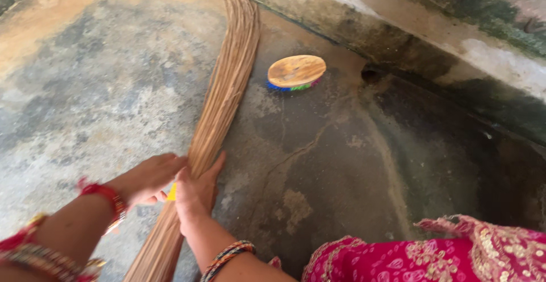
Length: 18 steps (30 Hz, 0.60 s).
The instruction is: The person handles a straw broom, uses a multi-colored brush to scrub a wall edge, and then uses a flat piece of cardboard by hand to scrub the concrete floor near a water tap and a drain.
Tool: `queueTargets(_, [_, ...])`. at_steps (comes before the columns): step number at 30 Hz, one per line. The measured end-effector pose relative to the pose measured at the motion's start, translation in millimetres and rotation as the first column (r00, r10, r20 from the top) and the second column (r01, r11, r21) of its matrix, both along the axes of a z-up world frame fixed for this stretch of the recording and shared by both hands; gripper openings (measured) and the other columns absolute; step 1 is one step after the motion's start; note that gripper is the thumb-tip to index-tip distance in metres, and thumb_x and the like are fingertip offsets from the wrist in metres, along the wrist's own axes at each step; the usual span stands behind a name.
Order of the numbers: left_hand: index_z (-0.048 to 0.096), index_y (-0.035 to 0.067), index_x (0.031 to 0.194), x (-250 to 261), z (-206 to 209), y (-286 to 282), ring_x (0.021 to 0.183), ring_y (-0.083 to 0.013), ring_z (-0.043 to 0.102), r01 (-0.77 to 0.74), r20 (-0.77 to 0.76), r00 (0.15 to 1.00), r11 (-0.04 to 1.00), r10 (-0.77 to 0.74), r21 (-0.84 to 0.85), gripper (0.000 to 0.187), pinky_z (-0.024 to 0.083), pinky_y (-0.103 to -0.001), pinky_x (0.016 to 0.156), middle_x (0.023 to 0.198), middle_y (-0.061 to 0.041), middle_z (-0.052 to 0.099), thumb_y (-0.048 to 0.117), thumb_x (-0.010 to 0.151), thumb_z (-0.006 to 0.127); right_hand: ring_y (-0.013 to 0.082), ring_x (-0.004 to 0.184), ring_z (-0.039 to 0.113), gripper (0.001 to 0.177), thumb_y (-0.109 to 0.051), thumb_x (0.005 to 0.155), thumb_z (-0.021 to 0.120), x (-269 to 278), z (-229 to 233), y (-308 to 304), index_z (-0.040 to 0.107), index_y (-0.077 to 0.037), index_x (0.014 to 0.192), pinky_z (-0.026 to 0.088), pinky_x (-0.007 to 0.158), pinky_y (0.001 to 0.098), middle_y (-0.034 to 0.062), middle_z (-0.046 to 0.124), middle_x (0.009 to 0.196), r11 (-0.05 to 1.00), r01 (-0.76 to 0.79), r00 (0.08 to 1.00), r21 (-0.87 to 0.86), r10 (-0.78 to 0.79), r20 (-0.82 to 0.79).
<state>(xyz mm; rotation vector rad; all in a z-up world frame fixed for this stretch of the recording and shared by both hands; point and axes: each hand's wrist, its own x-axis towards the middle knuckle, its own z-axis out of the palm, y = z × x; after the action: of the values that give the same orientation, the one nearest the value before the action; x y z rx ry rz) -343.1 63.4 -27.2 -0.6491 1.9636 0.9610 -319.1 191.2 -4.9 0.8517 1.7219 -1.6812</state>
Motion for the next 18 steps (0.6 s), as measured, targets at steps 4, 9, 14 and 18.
queueTargets(4, [0.055, 0.001, 0.139, -53, -12, 40, 0.119, -0.0378, 0.068, 0.156, -0.165, 0.965, 0.954, -0.202, -0.255, 0.083, 0.049, -0.044, 0.101, 0.127, -0.03, 0.07, 0.072, 0.097, 0.051, 0.0347, 0.123, 0.064, 0.093, -0.055, 0.089, 0.069, -8, -7, 2, 0.01, -0.034, 0.158, 0.055, 0.101, 0.0452, 0.0174, 0.059, 0.137, 1.0, 0.002, 1.0, -0.03, -0.002, 0.012])
queueTargets(9, [0.026, -0.002, 0.15, -104, -27, 78, 0.113, -0.0461, 0.07, 0.169, -0.184, 0.943, 0.877, -0.276, -0.449, 0.101, 0.055, -0.047, 0.101, 0.119, -0.035, 0.068, 0.051, 0.081, 0.078, 0.0374, 0.119, 0.065, 0.074, -0.056, 0.092, 0.061, -11, -55, -8, 0.026, -0.029, 0.151, 0.054, 0.098, 0.0465, 0.0197, 0.064, 0.133, 0.993, 0.091, 0.995, -0.074, -0.093, -0.023])
queueTargets(14, [0.031, 0.006, 0.147, -125, -39, 74, 0.115, -0.044, 0.068, 0.263, -0.085, 0.933, 0.822, -0.351, -0.505, 0.09, 0.055, -0.046, 0.102, 0.119, -0.031, 0.069, 0.034, 0.079, 0.082, 0.0401, 0.114, 0.066, 0.061, -0.057, 0.095, 0.053, -24, -114, -26, 0.043, -0.023, 0.144, 0.054, 0.095, 0.0477, 0.0219, 0.068, 0.128, 0.966, 0.232, 0.967, -0.112, -0.241, -0.077])
queueTargets(18, [0.032, 0.009, 0.145, -124, -26, 66, 0.111, -0.0421, 0.073, 0.265, -0.05, 0.944, 0.837, -0.327, -0.479, 0.082, 0.057, -0.046, 0.1, 0.116, -0.027, 0.073, 0.027, 0.08, 0.078, 0.0418, 0.112, 0.067, 0.058, -0.058, 0.096, 0.046, -37, -90, -17, 0.045, -0.021, 0.141, 0.053, 0.094, 0.0507, 0.0226, 0.069, 0.124, 0.934, 0.285, 0.922, -0.217, -0.329, -0.204])
